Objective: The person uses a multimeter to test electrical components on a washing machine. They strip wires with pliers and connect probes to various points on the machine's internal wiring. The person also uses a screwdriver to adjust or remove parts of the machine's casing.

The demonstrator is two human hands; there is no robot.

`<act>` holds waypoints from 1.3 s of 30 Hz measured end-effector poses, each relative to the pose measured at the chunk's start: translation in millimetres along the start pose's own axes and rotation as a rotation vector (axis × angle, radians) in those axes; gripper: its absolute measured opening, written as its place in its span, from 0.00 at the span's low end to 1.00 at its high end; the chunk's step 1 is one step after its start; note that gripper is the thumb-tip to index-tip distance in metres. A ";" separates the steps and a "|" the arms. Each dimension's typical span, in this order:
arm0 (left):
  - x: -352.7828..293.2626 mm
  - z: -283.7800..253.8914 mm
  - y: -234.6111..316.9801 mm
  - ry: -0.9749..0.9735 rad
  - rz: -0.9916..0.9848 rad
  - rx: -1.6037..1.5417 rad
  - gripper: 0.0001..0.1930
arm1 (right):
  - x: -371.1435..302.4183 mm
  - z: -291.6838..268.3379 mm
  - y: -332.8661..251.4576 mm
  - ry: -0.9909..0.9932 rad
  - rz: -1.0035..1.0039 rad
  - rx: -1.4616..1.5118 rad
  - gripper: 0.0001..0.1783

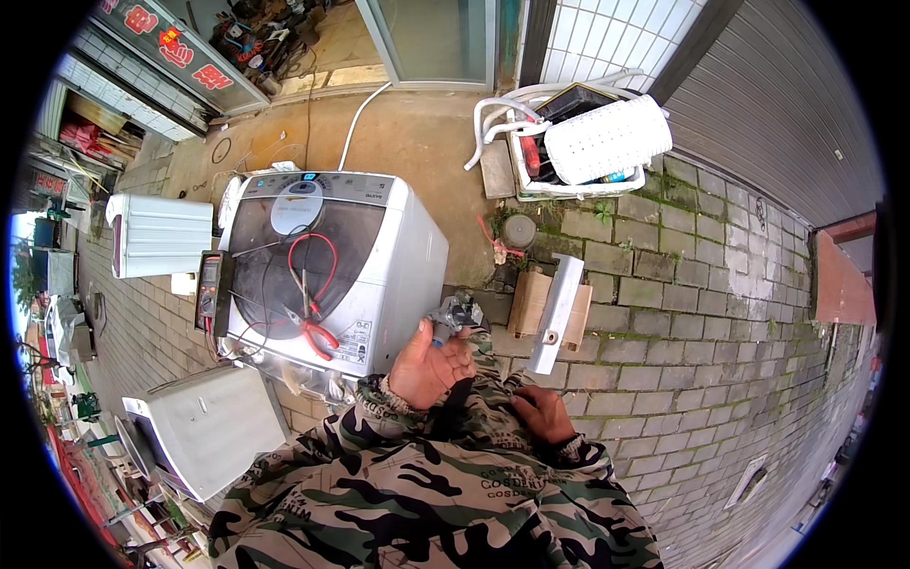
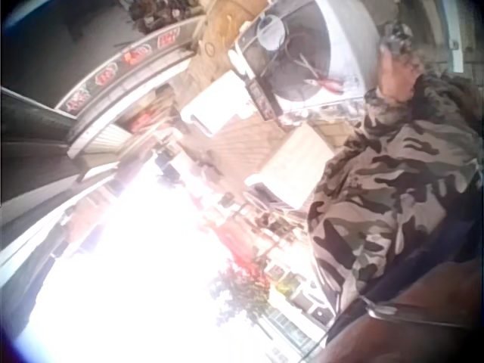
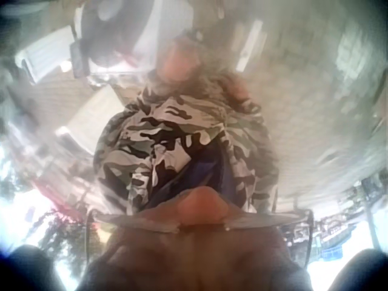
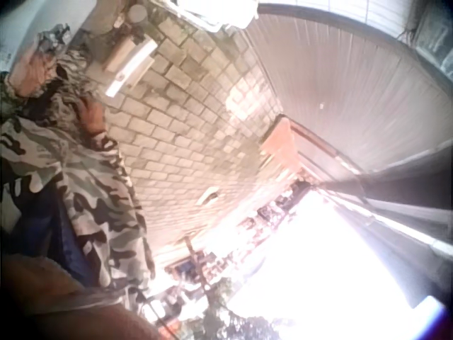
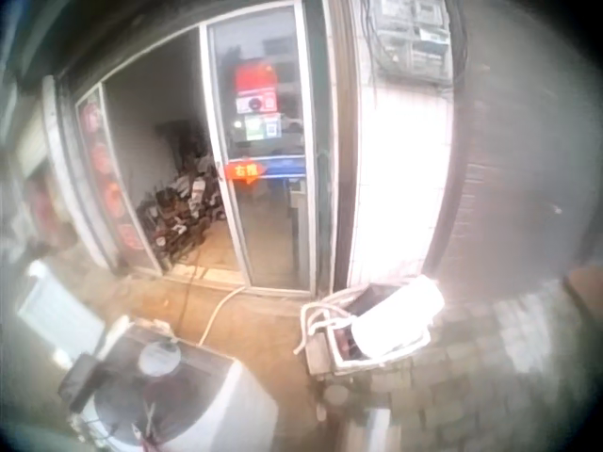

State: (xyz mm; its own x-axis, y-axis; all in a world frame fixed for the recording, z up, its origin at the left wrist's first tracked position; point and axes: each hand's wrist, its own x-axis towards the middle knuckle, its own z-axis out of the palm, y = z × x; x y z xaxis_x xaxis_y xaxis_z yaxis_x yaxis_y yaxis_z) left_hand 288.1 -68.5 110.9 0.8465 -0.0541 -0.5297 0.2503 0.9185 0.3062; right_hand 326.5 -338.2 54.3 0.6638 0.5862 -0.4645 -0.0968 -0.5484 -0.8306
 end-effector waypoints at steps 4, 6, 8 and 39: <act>40.4 4.6 26.3 -0.027 0.102 0.016 0.29 | 45.7 -29.8 -8.4 0.015 -0.020 -0.083 0.18; 59.9 7.0 43.6 -0.041 0.156 0.026 0.24 | 70.4 -50.4 -36.4 -0.048 0.151 -0.006 0.19; 79.4 6.8 65.1 -0.105 0.193 0.028 0.19 | 95.5 -64.4 -55.0 -0.061 0.180 0.000 0.19; 151.2 -3.9 246.0 0.634 1.014 -0.237 0.29 | 619.6 -97.5 -332.6 -0.726 -0.433 -0.617 0.10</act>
State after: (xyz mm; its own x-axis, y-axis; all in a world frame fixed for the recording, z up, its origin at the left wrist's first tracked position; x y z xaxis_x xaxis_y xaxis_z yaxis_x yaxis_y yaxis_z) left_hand 475.8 150.8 103.1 0.2124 0.8691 -0.4467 -0.5387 0.4855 0.6886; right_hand 842.3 149.3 72.7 -0.0733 0.9103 -0.4074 0.5740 -0.2955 -0.7637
